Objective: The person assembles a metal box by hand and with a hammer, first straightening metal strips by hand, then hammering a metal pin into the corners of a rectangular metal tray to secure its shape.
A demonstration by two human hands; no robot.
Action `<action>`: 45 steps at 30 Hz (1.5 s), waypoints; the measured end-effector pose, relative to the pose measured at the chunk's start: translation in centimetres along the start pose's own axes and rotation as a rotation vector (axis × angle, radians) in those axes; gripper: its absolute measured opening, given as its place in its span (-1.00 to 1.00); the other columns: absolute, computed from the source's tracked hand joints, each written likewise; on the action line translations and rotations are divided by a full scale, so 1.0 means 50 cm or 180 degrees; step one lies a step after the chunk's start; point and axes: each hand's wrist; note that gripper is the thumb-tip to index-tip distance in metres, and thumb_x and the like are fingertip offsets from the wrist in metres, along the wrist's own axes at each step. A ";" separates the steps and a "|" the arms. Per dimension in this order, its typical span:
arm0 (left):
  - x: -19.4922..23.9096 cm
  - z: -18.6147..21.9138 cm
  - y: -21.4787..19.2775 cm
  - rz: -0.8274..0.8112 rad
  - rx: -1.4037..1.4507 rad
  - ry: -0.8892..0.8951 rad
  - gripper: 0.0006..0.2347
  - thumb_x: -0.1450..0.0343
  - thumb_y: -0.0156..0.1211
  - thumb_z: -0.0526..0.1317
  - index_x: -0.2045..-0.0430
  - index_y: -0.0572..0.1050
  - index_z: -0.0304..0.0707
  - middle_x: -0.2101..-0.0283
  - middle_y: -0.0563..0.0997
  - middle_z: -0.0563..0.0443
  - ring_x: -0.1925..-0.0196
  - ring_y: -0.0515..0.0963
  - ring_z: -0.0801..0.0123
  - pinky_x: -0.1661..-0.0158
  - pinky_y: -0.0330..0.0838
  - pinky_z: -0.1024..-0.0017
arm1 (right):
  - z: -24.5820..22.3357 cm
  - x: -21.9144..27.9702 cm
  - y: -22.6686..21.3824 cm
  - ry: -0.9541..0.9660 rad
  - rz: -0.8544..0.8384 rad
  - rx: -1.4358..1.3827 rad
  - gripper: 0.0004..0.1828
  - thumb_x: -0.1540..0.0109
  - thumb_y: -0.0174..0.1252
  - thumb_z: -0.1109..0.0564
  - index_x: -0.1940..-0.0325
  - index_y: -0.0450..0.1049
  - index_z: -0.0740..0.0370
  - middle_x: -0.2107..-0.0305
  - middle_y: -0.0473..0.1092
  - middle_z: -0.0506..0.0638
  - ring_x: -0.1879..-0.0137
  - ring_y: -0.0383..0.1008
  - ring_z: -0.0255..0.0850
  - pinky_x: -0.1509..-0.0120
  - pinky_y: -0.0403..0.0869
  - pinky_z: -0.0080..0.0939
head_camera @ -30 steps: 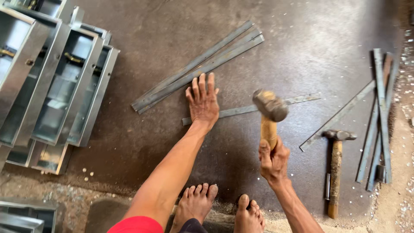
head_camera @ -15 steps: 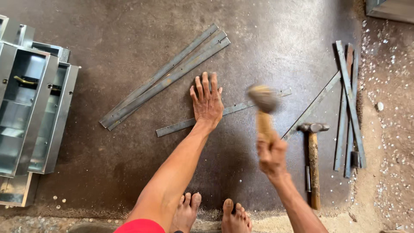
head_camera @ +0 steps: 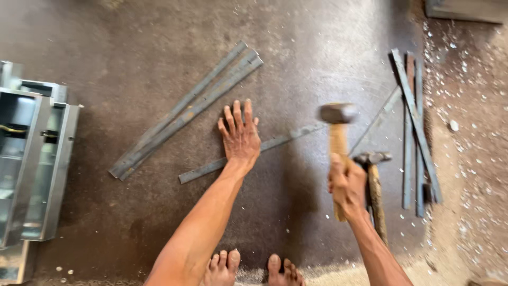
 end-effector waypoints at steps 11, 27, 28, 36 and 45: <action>0.024 -0.024 -0.044 0.0317 0.0036 0.0585 -0.62 -0.55 0.06 -0.08 -0.25 0.28 -0.11 -0.31 0.33 -0.13 -0.38 0.24 -0.02 -0.30 0.11 -0.08 | 0.058 0.024 -0.007 -0.0232 0.0735 0.1107 -0.33 -0.33 0.07 -0.33 0.43 0.44 0.38 0.69 0.34 0.16 0.54 0.35 -0.05 0.38 0.36 0.04; 0.127 -0.033 -0.222 -0.2169 0.3399 -0.0787 -0.77 -0.37 0.29 -0.27 0.13 0.61 -0.35 0.17 0.71 -0.19 0.28 0.68 0.24 0.24 0.61 0.22 | -0.009 0.137 0.201 0.0823 -0.0502 -0.1644 -0.59 -0.25 0.23 -0.02 -0.05 0.52 0.32 0.11 0.56 0.11 0.03 0.58 -0.10 0.01 0.52 -0.07; 0.120 -0.045 -0.240 -0.2297 0.3641 -0.1014 -0.76 -0.38 0.28 -0.24 0.10 0.60 -0.30 0.16 0.70 -0.15 0.32 0.68 0.23 0.29 0.62 0.21 | -0.001 0.120 0.184 0.0428 -0.0344 -0.1550 -0.64 -0.23 0.29 0.08 -0.01 0.53 0.36 0.16 0.54 0.14 0.09 0.57 -0.10 0.03 0.56 -0.07; 0.102 -0.392 -0.266 -0.0132 -0.0486 -0.0056 -0.72 -0.40 0.31 -0.16 0.08 0.49 -0.28 0.04 0.52 -0.20 -0.03 0.51 -0.03 0.02 0.44 0.09 | 0.092 -0.025 -0.158 -0.0413 0.1025 0.1744 -0.68 -0.26 0.32 0.14 -0.08 0.57 0.26 0.23 0.54 0.20 0.19 0.51 -0.05 0.14 0.49 -0.04; 0.124 -0.204 -0.333 -0.1420 0.2021 -0.0785 -0.72 -0.35 0.37 -0.19 0.20 0.54 -0.43 0.27 0.65 -0.14 0.25 0.63 0.25 0.20 0.56 0.27 | -0.019 0.094 0.036 -0.0226 -0.1067 0.0690 -0.45 -0.26 0.14 -0.21 -0.14 0.56 0.22 0.18 0.58 0.02 0.04 0.59 -0.20 -0.04 0.52 -0.14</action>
Point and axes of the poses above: each hand's wrist, its own x-axis away from the middle knuckle, its own y-axis out of the palm, z = x × y
